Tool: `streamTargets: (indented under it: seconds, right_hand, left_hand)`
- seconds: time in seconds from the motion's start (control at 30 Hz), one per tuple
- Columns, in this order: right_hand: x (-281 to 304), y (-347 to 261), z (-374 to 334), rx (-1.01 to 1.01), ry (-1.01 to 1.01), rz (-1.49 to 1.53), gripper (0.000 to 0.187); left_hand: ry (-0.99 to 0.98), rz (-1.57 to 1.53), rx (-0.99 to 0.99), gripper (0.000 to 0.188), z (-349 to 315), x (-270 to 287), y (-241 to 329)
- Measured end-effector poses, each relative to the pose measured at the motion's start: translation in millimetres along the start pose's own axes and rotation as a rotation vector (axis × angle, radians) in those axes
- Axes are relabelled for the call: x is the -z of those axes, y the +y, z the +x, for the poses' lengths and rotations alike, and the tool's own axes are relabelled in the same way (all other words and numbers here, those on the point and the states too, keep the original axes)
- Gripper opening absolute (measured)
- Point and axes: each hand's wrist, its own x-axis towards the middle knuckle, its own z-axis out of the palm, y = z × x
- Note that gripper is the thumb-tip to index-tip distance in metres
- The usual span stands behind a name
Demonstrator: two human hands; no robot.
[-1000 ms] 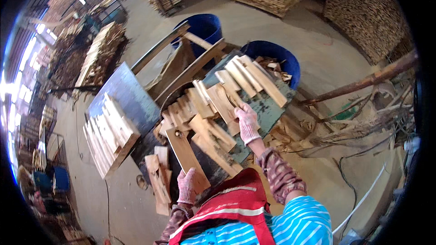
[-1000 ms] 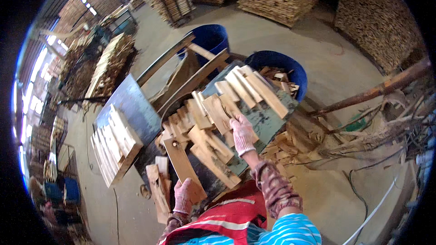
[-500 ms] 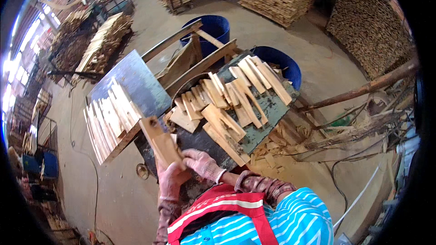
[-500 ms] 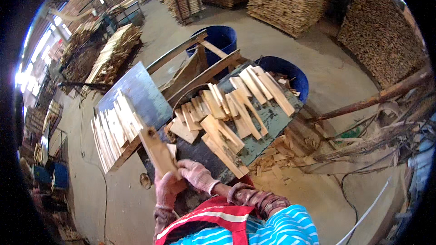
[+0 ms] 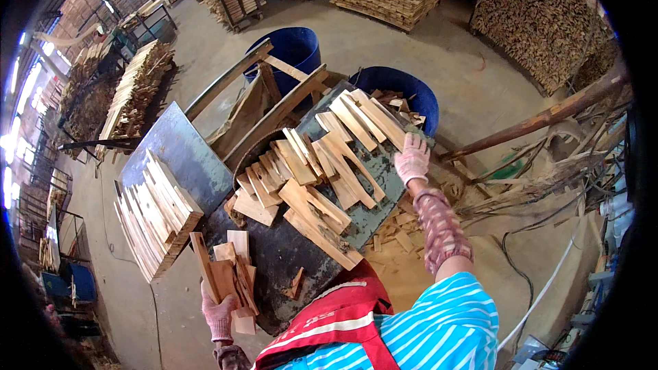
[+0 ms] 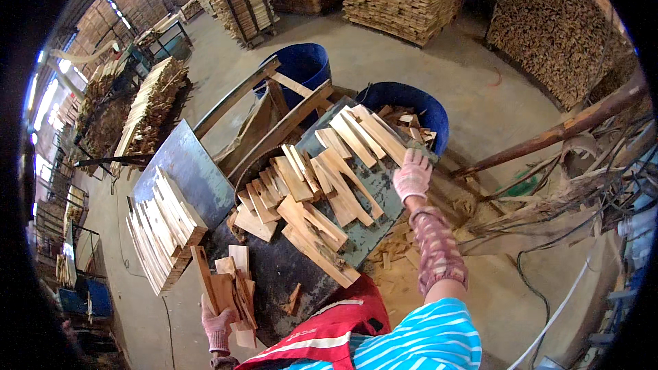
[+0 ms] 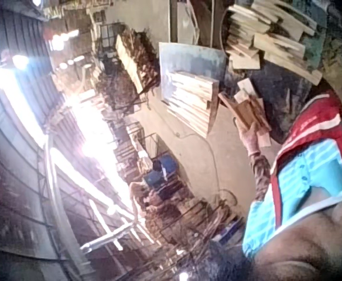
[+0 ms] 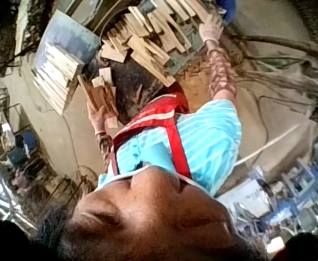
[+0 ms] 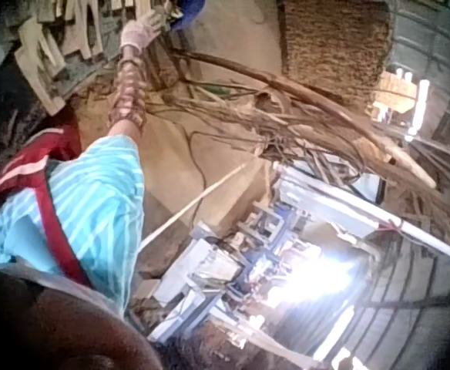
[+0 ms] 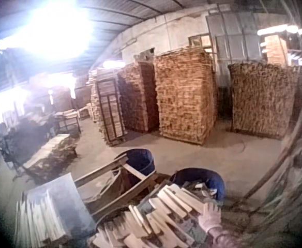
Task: The person stacks thin wooden planks on a metal workbench in a workshop. They pick up planks from a pile, align them, and place them into a neat stack, occasionally adjusting the pile to maintain order.
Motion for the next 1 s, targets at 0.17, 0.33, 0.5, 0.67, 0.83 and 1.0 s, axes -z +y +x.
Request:
streamTargets:
  seconds: [0.17, 0.33, 0.5, 0.67, 0.83, 1.0]
  right_hand:
    - [14, -1, 35, -0.053, -0.528, 0.184, 0.054]
    - [64, 3, 43, -0.439, -0.894, 0.768, 0.062]
    - [112, -24, -28, -0.264, -0.615, 1.035, 0.055]
    - [153, -79, -150, 0.366, -0.679, 0.783, 0.079]
    - [172, -110, -201, 0.689, -0.906, 0.587, 0.058]
    - [145, -94, -185, 0.579, -0.67, 0.536, 0.047]
  left_hand:
    - [0.11, 0.414, -0.003, 0.086, -9, 12, 10]
    - [0.123, 0.337, -0.035, 0.08, -6, 3, 18]
    - [0.269, 0.158, -0.057, 0.073, -6, 5, 33]
    - [0.113, -0.247, 0.133, 0.041, 6, -34, 72]
    - [0.116, -0.362, 0.062, 0.046, 1, -34, 29]
    - [0.113, -0.38, 0.025, 0.044, -4, -24, 47]
